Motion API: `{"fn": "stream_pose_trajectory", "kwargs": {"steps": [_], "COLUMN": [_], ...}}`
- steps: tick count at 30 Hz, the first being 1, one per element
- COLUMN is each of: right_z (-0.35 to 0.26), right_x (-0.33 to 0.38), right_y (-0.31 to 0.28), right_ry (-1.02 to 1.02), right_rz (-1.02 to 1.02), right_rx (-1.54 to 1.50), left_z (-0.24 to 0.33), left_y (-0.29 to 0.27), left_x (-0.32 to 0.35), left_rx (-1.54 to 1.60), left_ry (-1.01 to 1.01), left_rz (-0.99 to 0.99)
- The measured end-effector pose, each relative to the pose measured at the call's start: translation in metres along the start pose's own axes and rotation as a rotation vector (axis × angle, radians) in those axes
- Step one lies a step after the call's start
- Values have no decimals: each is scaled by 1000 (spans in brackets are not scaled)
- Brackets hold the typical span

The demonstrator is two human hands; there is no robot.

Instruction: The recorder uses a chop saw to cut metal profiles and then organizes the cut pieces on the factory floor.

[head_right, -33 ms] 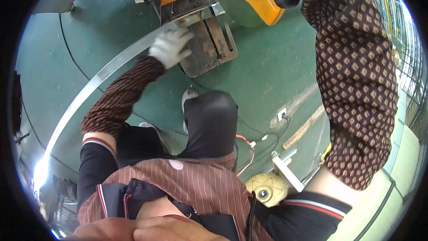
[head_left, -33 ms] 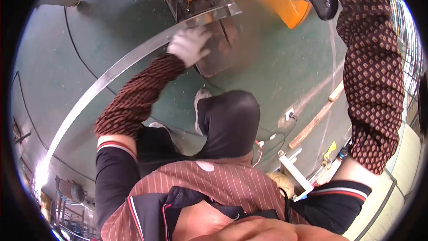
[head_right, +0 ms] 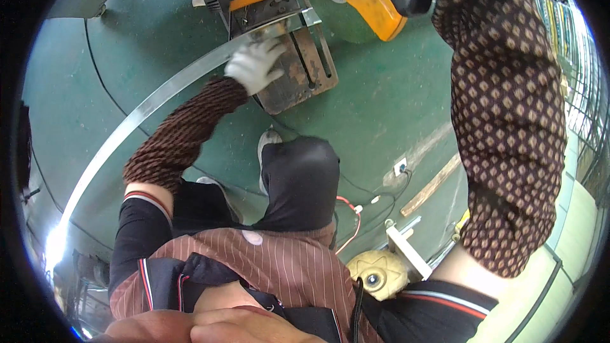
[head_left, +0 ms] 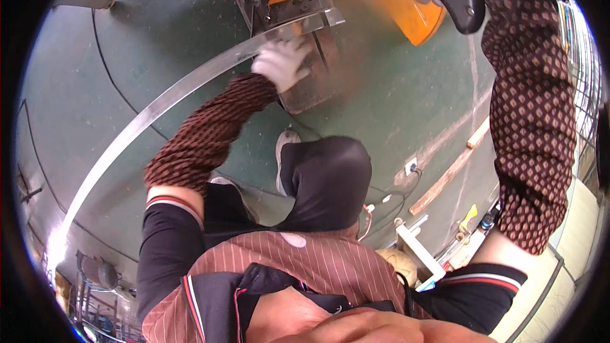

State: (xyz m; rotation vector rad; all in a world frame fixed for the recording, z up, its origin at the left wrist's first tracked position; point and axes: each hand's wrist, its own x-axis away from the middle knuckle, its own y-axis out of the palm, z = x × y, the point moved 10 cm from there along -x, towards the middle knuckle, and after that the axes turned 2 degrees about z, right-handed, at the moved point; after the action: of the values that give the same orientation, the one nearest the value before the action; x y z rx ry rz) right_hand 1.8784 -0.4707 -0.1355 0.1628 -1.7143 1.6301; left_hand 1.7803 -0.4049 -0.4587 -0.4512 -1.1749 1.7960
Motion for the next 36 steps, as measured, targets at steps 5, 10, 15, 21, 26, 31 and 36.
{"fn": "stream_pose_trajectory", "kwargs": {"steps": [5, 10, 15, 21, 26, 31, 36], "right_z": [-9, 13, 18, 12, 8, 26, 54], "right_x": [-29, -44, -53, -49, -45, -32, -25], "right_y": [10, 5, 7, -5, -2, 26, 42], "right_ry": [-121, -144, -225, -309, -274, -60, 177], "right_rz": [-98, -36, 6, 88, 56, -95, -224], "right_rx": [-171, -135, -144, -89, -75, -355, -461], "left_z": [-12, 19, 11, 14, 4, 16, -49], "left_y": [91, 74, 59, 60, 60, 29, -33], "left_x": [-103, -145, -135, -141, -134, -57, 39], "left_rx": [-174, 20, 16, 39, -23, 89, 166], "left_ry": [-165, -88, -103, -85, -62, 364, 300], "left_rz": [-57, -77, -129, -213, -89, 59, 73]}}
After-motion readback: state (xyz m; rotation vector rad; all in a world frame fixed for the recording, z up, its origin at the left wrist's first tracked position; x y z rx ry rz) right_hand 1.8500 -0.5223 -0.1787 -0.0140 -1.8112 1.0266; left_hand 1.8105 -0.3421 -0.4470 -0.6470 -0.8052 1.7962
